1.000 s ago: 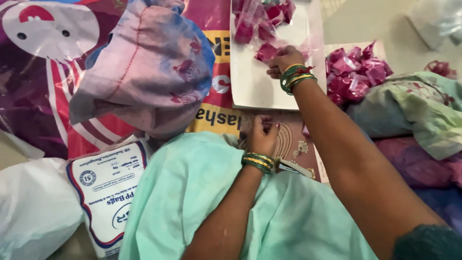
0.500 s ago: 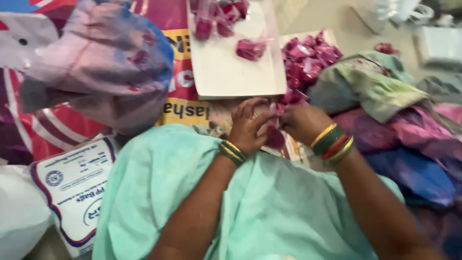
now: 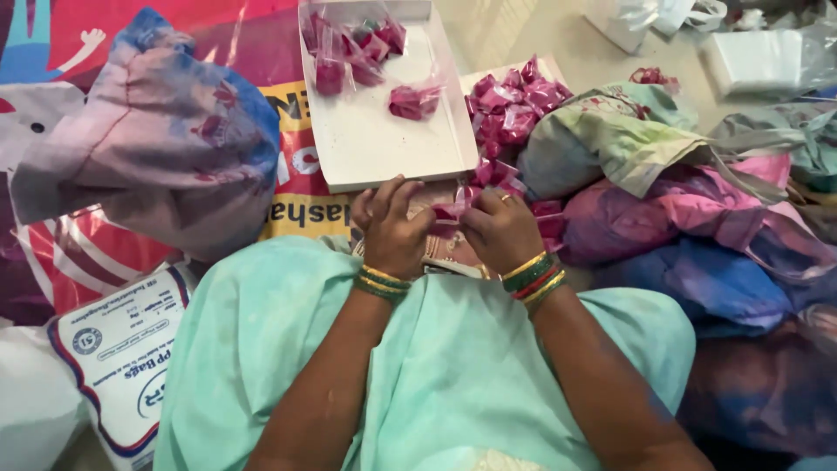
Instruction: The person packs small items into individual plastic packets by hand and then places the filled packets into a tray.
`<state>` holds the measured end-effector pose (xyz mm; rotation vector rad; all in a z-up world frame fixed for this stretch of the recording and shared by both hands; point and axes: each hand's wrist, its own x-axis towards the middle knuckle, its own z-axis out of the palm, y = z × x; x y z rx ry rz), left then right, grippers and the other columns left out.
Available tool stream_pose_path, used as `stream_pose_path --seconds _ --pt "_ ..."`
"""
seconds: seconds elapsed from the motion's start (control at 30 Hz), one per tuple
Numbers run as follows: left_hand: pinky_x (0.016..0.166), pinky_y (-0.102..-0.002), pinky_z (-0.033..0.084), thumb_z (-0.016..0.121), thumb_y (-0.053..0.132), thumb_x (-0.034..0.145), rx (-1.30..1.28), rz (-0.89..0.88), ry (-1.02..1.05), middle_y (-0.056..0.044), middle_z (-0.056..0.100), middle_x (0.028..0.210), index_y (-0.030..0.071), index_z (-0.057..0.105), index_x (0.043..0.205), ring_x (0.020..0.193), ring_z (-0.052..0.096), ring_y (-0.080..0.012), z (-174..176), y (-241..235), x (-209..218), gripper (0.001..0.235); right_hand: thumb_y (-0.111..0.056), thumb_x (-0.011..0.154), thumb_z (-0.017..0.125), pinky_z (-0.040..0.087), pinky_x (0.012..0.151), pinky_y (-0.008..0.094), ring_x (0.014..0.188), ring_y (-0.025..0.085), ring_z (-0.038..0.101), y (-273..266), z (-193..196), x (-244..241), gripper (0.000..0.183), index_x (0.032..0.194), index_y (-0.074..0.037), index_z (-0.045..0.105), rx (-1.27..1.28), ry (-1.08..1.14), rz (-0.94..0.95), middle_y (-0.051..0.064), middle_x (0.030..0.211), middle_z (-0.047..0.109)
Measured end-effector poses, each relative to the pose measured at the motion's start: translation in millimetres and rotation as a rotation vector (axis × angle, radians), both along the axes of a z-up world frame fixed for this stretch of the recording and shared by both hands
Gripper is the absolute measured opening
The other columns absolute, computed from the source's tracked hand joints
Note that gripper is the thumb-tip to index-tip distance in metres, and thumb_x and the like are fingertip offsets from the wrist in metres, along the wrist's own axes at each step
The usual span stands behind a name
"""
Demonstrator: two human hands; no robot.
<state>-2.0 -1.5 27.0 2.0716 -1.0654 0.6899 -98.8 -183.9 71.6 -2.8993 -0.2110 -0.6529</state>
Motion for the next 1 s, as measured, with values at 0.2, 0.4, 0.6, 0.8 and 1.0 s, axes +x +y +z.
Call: stream_pose_path --seconds 0.2,0.4,0.6,0.8,1.0 --pt "0.108 -0.06 0.025 0.066 0.019 0.077 0.432 0.141 0.286 -0.005 0.068 0.107 0.024 0.078 0.081 0.112 0.054 -0.0289 -84.6 -26.3 19.6 0.013 -0.022 0.079 0.073 0.05 0.062 0.052 0.074 0.035 0.065 -9.6 -66.1 19.6 0.006 0.083 -0.019 0.075 -0.036 0.441 -0.139 0.009 0.086 0.066" --pt "0.106 -0.052 0.032 0.062 0.017 0.081 0.233 0.085 0.106 -0.003 0.066 0.095 0.017 0.075 0.084 0.103 0.057 -0.0262 -31.4 -7.6 7.8 0.013 -0.026 0.089 0.069 0.051 0.065 0.049 0.078 0.034 0.066 2.7 -39.4 13.6 0.008 0.086 -0.018 0.071 -0.038 0.001 -0.151 0.01 0.082 0.063" --pt "0.108 -0.051 0.031 0.06 0.016 0.087 0.122 0.059 0.004 -0.001 0.068 0.095 0.014 0.076 0.097 0.102 0.058 -0.0232 -29.1 -8.0 5.5 0.019 -0.025 0.091 0.067 0.051 0.064 0.049 0.074 0.033 0.065 -7.2 -42.3 14.4 0.011 0.082 -0.018 0.069 0.024 0.078 -0.165 0.007 0.08 0.063" --pt "0.111 -0.052 0.03 0.061 0.016 0.087 0.288 0.074 0.052 -0.002 0.07 0.092 0.015 0.074 0.088 0.103 0.059 -0.0254 -51.7 -19.1 5.0 0.013 -0.025 0.087 0.066 0.051 0.059 0.05 0.072 0.033 0.066 -13.7 -64.3 17.4 0.007 0.087 -0.024 0.073 0.059 0.206 -0.145 0.005 0.081 0.066" --pt "0.109 -0.054 0.027 0.064 0.012 0.071 0.241 0.051 0.093 0.0 0.073 0.098 0.018 0.074 0.083 0.103 0.06 -0.0261 -49.4 -14.7 5.5 0.016 -0.028 0.089 0.068 0.051 0.06 0.051 0.072 0.036 0.067 -16.6 -77.0 15.1 0.008 0.091 -0.022 0.074 0.049 0.324 -0.208 0.008 0.081 0.07"
